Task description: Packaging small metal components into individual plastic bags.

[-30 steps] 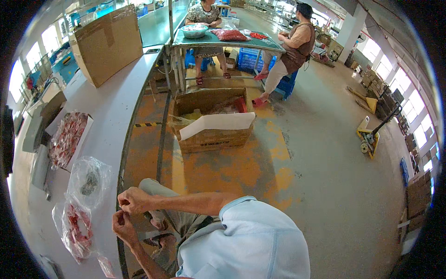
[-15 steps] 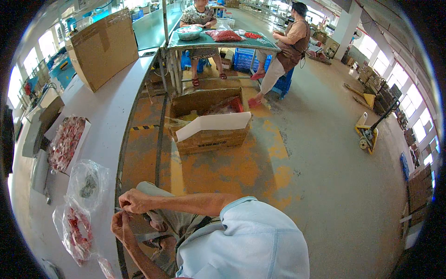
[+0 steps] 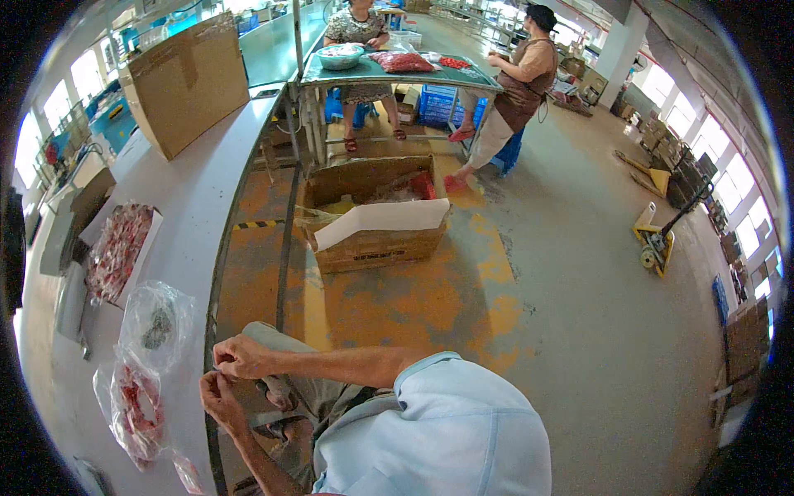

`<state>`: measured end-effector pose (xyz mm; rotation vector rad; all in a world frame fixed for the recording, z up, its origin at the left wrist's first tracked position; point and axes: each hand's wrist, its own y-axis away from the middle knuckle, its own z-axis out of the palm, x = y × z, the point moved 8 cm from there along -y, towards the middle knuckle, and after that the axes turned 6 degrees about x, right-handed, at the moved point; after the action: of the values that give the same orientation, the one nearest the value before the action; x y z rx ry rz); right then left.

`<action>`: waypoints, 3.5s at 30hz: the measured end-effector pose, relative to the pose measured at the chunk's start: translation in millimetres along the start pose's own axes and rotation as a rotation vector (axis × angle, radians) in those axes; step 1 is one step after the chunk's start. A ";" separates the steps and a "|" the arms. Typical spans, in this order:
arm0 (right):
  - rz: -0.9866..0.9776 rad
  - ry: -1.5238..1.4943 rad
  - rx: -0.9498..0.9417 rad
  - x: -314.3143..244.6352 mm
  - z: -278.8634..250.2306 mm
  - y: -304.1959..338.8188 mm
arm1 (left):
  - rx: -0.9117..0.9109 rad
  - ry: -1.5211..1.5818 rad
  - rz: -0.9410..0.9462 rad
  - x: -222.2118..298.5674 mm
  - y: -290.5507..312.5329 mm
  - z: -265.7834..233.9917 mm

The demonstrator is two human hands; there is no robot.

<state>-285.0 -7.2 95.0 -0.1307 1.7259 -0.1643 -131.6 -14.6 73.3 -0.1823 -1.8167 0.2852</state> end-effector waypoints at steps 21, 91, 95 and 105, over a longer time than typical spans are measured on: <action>0.046 -0.066 -0.228 9.8 13.5 -2.3 | -0.170 0.306 -0.164 -14.0 -3.6 -2.7; -0.071 0.150 -0.073 20.4 8.4 -16.8 | -0.036 0.024 -0.148 -18.1 -7.8 6.6; -0.001 0.134 -0.106 32.6 5.4 -18.6 | -0.047 -0.040 -0.094 -18.4 -8.5 9.1; -0.188 0.278 -0.002 33.6 7.1 -15.8 | -0.022 -0.166 -0.016 -14.5 -10.5 14.8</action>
<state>-283.5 -29.0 64.2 -0.2830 1.9904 -0.3317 -141.9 -30.1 59.3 -0.1628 -1.9853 0.2760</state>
